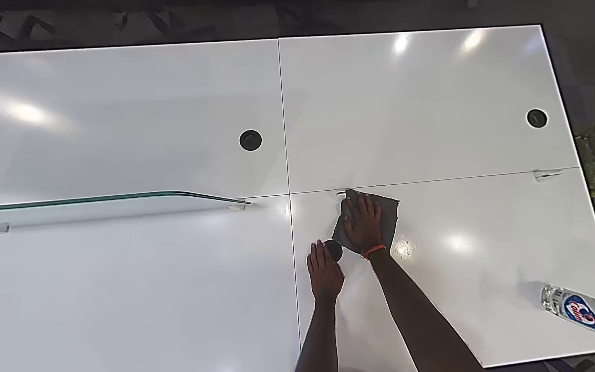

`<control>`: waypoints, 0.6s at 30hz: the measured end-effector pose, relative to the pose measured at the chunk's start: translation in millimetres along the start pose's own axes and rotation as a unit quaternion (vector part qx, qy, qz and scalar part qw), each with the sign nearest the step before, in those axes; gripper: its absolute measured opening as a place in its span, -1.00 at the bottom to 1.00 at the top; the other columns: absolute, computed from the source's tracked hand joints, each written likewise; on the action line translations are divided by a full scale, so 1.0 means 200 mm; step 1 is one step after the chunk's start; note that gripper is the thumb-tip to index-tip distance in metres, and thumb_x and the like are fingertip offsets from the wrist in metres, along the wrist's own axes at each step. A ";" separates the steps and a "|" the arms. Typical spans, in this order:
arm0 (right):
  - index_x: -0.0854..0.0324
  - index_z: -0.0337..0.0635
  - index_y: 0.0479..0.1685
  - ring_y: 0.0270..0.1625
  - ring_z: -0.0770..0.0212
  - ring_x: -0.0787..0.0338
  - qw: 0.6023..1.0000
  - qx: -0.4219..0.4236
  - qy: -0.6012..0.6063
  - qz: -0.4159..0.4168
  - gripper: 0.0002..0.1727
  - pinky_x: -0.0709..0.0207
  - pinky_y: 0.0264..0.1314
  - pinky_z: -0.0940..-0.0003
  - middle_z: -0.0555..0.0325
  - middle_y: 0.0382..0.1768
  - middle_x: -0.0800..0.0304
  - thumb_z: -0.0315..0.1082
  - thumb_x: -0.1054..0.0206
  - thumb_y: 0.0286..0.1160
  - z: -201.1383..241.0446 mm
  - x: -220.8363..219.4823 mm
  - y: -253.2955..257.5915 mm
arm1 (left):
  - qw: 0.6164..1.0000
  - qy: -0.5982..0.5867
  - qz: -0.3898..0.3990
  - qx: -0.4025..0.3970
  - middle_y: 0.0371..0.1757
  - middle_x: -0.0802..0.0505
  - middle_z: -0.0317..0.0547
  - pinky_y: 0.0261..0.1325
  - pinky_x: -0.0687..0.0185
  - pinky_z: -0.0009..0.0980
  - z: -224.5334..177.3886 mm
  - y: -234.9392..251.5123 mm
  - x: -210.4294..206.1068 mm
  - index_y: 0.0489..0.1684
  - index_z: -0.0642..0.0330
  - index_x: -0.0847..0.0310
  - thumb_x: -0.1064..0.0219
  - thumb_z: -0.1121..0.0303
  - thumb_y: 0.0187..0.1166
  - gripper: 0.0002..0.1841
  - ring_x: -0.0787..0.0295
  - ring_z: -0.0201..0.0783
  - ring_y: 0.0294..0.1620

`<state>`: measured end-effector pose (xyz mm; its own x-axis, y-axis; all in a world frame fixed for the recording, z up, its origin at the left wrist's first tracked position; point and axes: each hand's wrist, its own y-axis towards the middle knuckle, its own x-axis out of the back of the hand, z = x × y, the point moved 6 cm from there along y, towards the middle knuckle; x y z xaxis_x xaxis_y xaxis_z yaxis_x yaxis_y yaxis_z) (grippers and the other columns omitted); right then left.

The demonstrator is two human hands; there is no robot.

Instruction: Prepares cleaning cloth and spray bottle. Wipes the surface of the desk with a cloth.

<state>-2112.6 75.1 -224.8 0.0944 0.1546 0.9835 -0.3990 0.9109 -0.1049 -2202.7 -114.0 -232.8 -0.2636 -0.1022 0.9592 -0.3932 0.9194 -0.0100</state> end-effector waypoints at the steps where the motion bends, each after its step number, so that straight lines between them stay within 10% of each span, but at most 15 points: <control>1: -0.23 0.46 0.81 0.94 0.03 0.12 1.000 0.009 0.003 0.003 -0.31 0.25 0.83 -0.34 0.31 0.91 0.00 0.20 0.17 0.63 0.00 0.00 0.02 | 1.000 0.003 0.002 0.000 0.77 -0.41 0.14 0.75 -0.09 0.10 0.00 0.00 0.00 0.69 0.36 -0.33 0.00 0.19 0.47 -0.29 -0.19 0.13 0.82; 11: -0.33 0.20 0.79 0.92 0.08 0.03 0.961 0.269 0.042 0.041 -0.24 0.14 0.86 -0.24 0.25 0.88 -0.09 0.09 -0.14 0.49 -0.19 0.13 0.40 | 1.000 0.000 0.004 0.014 0.80 -0.38 0.05 0.81 0.00 0.06 0.01 -0.01 -0.01 0.70 0.29 -0.34 0.07 0.19 0.53 -0.32 -0.11 0.08 0.86; 18: -0.10 0.18 0.89 0.94 -0.02 0.14 0.991 0.133 0.031 -0.005 -0.21 0.24 0.86 -0.30 0.13 0.93 0.08 0.15 0.07 0.60 -0.36 0.15 0.38 | 1.000 -0.011 -0.026 0.005 0.77 -0.42 0.07 0.81 -0.01 0.05 0.03 -0.01 -0.01 0.69 0.26 -0.36 0.18 0.18 0.60 -0.34 -0.15 0.09 0.84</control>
<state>-2073.4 176.3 -214.2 0.1525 0.1773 0.9723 -0.6238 0.7803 -0.0445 -2206.2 -118.0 -236.3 -0.2622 -0.1592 0.9518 -0.4159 0.9086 0.0374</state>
